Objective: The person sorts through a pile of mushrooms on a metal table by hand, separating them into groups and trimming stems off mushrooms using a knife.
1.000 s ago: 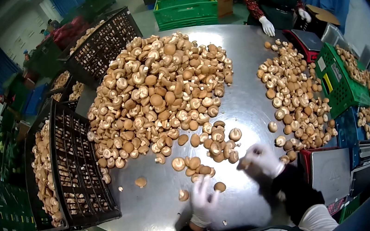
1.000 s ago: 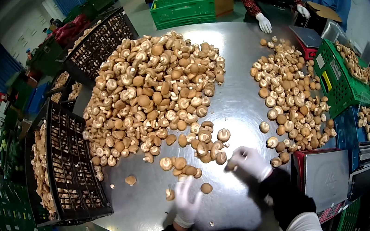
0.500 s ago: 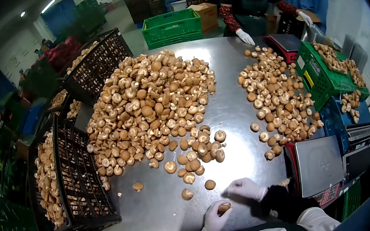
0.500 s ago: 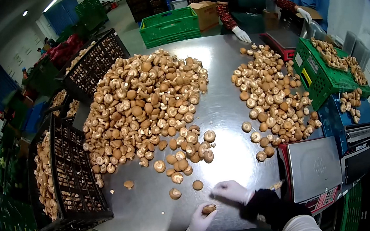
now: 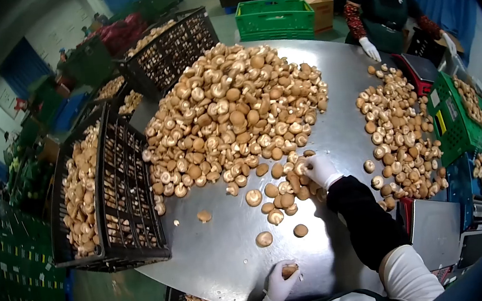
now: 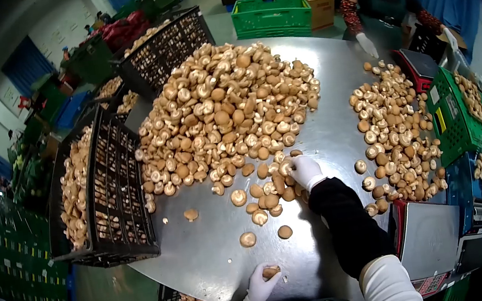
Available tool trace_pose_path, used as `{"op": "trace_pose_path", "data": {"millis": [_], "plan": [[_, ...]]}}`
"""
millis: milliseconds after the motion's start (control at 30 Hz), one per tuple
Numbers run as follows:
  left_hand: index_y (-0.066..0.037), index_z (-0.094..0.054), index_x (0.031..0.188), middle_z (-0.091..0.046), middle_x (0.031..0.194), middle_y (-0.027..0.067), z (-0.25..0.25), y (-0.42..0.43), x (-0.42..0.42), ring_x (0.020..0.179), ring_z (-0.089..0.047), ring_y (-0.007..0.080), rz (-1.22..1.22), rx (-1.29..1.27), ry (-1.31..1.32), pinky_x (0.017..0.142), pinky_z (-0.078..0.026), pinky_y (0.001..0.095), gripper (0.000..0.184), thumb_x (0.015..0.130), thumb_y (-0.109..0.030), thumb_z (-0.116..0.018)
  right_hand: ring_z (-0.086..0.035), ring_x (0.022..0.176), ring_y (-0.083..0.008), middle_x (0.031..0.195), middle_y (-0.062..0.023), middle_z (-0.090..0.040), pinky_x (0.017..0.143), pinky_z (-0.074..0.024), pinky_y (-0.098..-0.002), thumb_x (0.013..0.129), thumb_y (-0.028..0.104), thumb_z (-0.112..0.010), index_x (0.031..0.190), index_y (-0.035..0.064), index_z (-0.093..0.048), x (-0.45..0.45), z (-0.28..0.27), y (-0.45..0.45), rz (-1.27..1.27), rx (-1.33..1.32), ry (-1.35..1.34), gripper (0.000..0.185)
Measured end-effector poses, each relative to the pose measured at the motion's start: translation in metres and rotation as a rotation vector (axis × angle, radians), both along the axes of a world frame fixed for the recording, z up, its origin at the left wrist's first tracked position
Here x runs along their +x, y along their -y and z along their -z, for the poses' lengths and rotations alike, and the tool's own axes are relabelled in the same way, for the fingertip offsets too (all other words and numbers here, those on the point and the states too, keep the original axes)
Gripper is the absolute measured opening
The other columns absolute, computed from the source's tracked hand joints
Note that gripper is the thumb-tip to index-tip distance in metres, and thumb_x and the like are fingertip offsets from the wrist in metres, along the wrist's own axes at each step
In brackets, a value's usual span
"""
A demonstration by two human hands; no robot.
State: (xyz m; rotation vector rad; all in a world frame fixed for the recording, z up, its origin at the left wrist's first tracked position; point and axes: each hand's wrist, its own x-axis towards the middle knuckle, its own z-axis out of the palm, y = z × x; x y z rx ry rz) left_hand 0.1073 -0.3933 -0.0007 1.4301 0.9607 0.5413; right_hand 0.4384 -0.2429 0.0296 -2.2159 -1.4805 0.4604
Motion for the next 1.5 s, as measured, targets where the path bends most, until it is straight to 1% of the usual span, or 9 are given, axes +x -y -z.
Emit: {"op": "trace_pose_path", "data": {"millis": [200,367,600,700,767,900,1000,1167,1500], "plan": [[0.0,-0.057,0.109,-0.065,0.101,0.0093,0.004,-0.005,0.006,0.093,-0.063,0.0153,-0.052,-0.087,0.098,0.082,-0.051,0.0265,0.031,0.084,-0.008,-0.074,-0.065,0.072,-0.032,0.075,-0.0189,-0.065,0.068,-0.0509,-0.0369,0.084,0.014,-0.061,0.086,0.002,-0.063,0.014,-0.009,0.037,0.227,0.28,-0.33,0.013],[0.0,-0.053,0.115,-0.063,0.098,0.0074,0.001,-0.013,0.01,0.095,-0.061,0.0157,-0.194,-0.252,0.164,0.084,-0.049,0.0262,0.032,0.087,-0.004,-0.068,-0.064,0.086,-0.0388,0.089,-0.0172,-0.066,0.076,-0.051,-0.045,0.081,0.013,-0.063,0.092,0.0066,-0.07,0.013,0.005,0.067,0.105,-0.092,-0.026,0.015],[-0.005,-0.045,0.127,-0.053,0.116,0.0117,-0.051,-0.044,-0.002,0.109,-0.056,0.0263,-0.429,-0.817,0.715,0.098,-0.044,0.0429,0.03,0.098,-0.009,-0.049,-0.066,0.078,-0.0335,0.084,-0.0164,-0.066,0.073,-0.0523,-0.0381,0.084,0.004,-0.06,0.092,-0.0013,-0.068,0.027,0.063,0.082,0.245,0.268,-0.109,0.013],[-0.006,-0.045,0.131,-0.054,0.116,0.0094,-0.067,-0.047,-0.015,0.113,-0.055,0.0254,-0.38,-0.642,0.898,0.1,-0.044,0.0445,0.038,0.094,-0.008,-0.055,-0.063,0.066,-0.0151,0.085,-0.0124,-0.067,0.058,-0.0528,-0.0317,0.092,0.007,-0.055,0.094,-0.0032,-0.063,-0.007,0.058,0.093,0.517,0.649,-0.974,0.013],[-0.005,-0.041,0.133,-0.054,0.119,0.01,-0.079,-0.046,-0.02,0.117,-0.054,0.0262,-0.31,-0.417,0.889,0.104,-0.041,0.0457,0.042,0.094,-0.007,-0.056,-0.064,0.075,-0.0161,0.09,-0.0126,-0.068,0.068,-0.0536,-0.0305,0.092,0.007,-0.057,0.099,-0.0024,-0.062,-0.056,0.019,0.121,0.227,0.428,-1.208,0.012],[-0.004,-0.039,0.132,-0.053,0.122,0.0096,-0.102,-0.044,-0.025,0.118,-0.054,0.0207,-0.255,-0.203,0.603,0.105,-0.04,0.0358,0.046,0.09,0.005,-0.055,-0.066,0.091,-0.0148,0.099,-0.0107,-0.069,0.078,-0.0527,-0.0275,0.091,0.006,-0.064,0.11,-0.0031,-0.061,-0.145,-0.064,0.157,-0.562,0.165,-0.787,0.021],[-0.003,-0.039,0.131,-0.052,0.122,0.0096,-0.099,-0.035,-0.024,0.116,-0.053,0.0181,-0.146,-0.116,0.531,0.103,-0.04,0.031,0.05,0.087,0.01,-0.058,-0.063,0.088,-0.0093,0.096,-0.0067,-0.068,0.074,-0.05,-0.022,0.086,0.007,-0.071,0.11,-0.0012,-0.063,-0.164,-0.087,0.162,-0.278,0.075,-1.109,0.027],[-0.001,-0.046,0.121,-0.051,0.118,0.0131,-0.095,-0.028,-0.016,0.109,-0.055,0.0224,-0.005,0.43,0.194,0.095,-0.044,0.0328,0.048,0.08,0.006,-0.07,-0.055,0.073,-0.0064,0.081,0.0,-0.062,0.068,-0.0468,-0.0214,0.082,0.009,-0.075,0.104,0.0001,-0.066,-0.16,-0.092,0.154,-0.446,0.18,-0.881,0.025],[0.002,-0.055,0.109,-0.058,0.107,0.0154,-0.113,-0.02,-0.013,0.097,-0.061,0.0263,0.141,0.495,0.22,0.085,-0.05,0.0325,0.038,0.076,0.007,-0.073,-0.052,0.069,-0.0049,0.076,0.0015,-0.058,0.063,-0.0452,-0.0214,0.079,-0.003,-0.063,0.09,0.0002,-0.062,-0.162,-0.058,0.183,-0.328,-0.003,-1.045,0.011]]}}
